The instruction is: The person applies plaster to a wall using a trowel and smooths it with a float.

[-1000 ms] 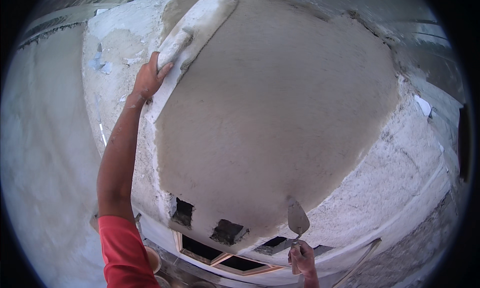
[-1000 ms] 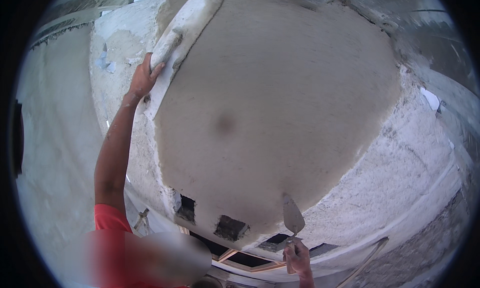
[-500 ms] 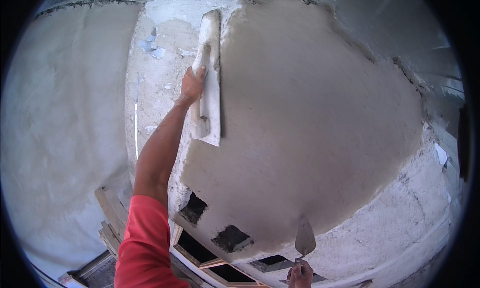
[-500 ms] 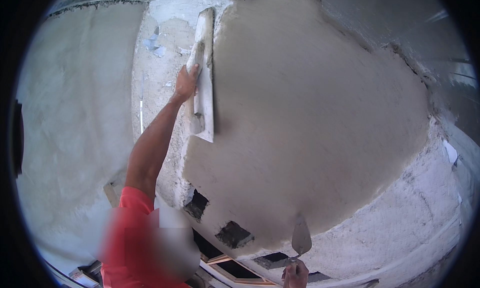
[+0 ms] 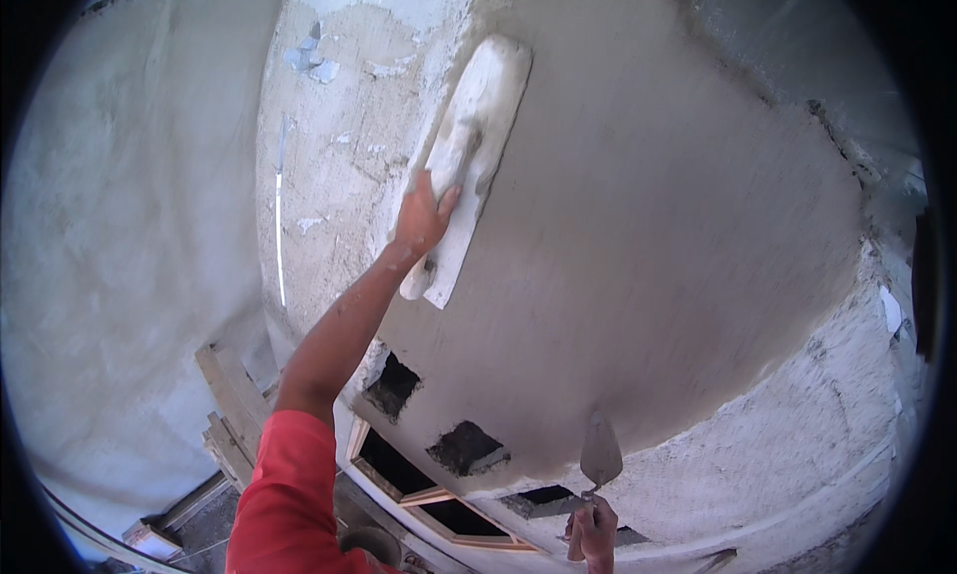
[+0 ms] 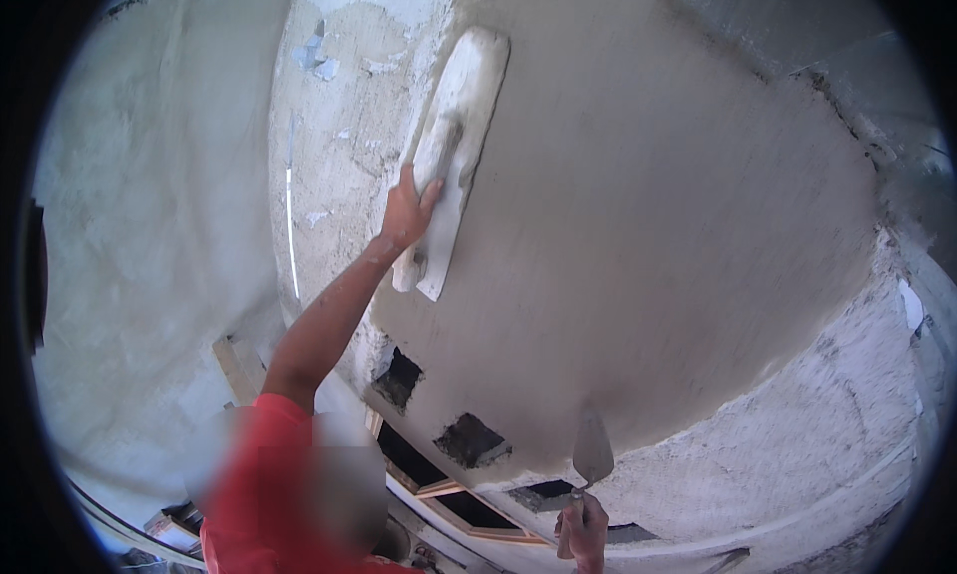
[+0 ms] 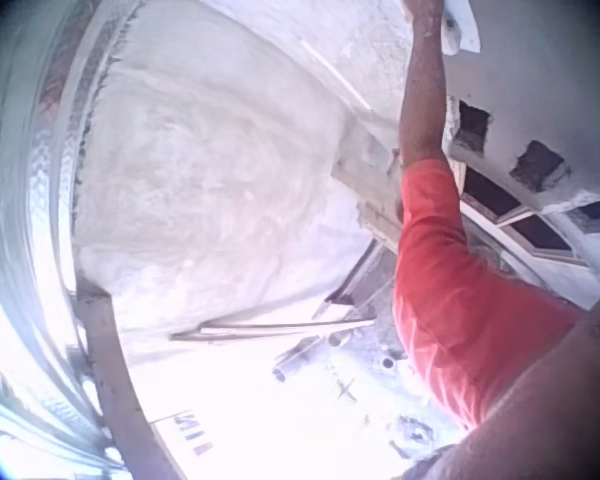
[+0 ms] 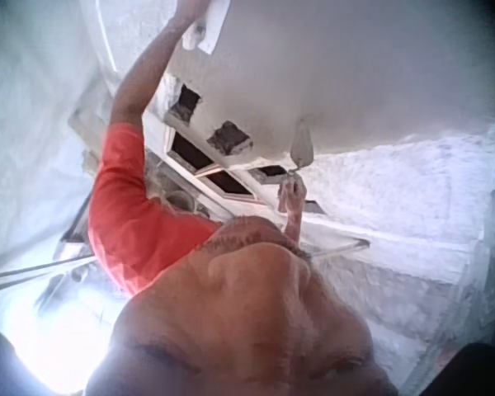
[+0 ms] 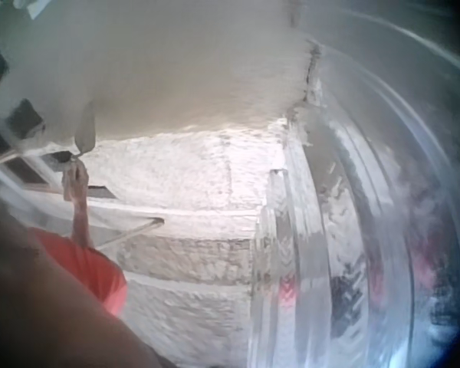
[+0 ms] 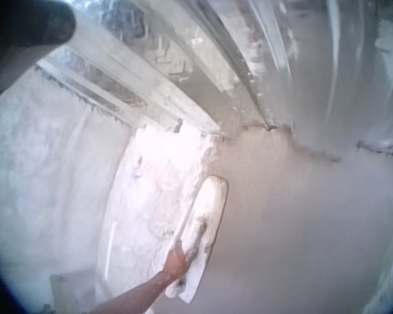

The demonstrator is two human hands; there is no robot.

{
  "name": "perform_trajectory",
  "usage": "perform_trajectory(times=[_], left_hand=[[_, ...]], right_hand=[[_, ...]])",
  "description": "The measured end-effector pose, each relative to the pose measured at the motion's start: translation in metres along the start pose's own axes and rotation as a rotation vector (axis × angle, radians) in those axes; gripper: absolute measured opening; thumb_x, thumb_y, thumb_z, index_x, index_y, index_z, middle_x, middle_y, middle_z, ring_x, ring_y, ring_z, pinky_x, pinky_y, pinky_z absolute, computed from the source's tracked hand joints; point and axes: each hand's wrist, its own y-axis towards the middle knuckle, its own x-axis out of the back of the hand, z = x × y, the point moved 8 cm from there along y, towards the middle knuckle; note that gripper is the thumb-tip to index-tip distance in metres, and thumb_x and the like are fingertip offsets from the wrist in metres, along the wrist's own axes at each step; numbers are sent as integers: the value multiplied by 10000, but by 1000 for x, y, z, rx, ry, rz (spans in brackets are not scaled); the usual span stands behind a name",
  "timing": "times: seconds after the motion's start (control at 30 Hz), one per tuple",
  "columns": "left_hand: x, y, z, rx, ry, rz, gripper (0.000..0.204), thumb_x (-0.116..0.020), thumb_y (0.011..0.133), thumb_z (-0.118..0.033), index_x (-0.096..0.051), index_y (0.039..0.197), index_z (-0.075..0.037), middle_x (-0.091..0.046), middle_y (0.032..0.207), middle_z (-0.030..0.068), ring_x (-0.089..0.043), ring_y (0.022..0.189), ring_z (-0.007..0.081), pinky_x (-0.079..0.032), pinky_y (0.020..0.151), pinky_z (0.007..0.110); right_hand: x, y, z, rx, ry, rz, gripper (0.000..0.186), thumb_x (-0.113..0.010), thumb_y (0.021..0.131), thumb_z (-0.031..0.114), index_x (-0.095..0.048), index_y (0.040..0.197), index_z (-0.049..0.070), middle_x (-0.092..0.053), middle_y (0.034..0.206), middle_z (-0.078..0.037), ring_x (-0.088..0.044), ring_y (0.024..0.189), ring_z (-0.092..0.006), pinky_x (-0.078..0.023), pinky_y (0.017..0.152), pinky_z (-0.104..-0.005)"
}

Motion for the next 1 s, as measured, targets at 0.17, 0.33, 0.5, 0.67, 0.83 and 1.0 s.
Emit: perform_trajectory(times=[0.17,0.33,0.5,0.67,0.83,1.0], left_hand=[[-7,-106,114,132,-37,-39,599,-608,928,-407,-420,1260,55,-636,928,358,-622,887,526,-505,748,540],[24,-254,253,820,-99,-167,588,-607,930,-415,-440,1274,31,-656,937,302,-654,902,449,-514,774,517],[74,-471,345,802,720,489,635,-517,959,-236,-191,1489,-109,-270,1499,137,-358,1318,286,-310,1082,459],[59,-705,317,1714,-1037,-502,360,-512,934,-328,-456,1241,-150,-480,1163,76,-498,961,245,-458,829,411],[79,-824,252,2009,-963,-853,360,-491,929,-465,-612,1108,-177,-594,948,19,-570,733,207,-546,688,392],[91,-839,210,1976,-819,-767,473,-427,972,-571,-604,1149,-170,-596,936,13,-579,763,202,-545,737,454]], right_hand=[[-17,-8,5,-52,50,31,347,-660,927,225,-552,1145,-22,-602,662,-66,-591,518,-139,-495,476,-284],[-18,-31,-4,-79,39,107,285,-619,931,183,-543,1120,-17,-595,655,-65,-589,517,-143,-485,463,-292],[-26,-42,-42,-209,-44,170,177,-552,967,181,-563,925,9,-597,661,-67,-578,506,-136,-494,457,-295],[-22,-32,-54,-250,-21,286,283,-656,906,191,-578,1074,-24,-618,712,-60,-600,559,-129,-501,492,-290],[-25,-27,-61,-260,-203,370,453,-684,888,222,-546,1221,-52,-639,728,-65,-607,575,-126,-502,505,-288],[6,-23,-179,50,-502,400,282,-651,927,225,-598,1119,26,-588,701,-26,-537,555,-113,-439,482,-276]])
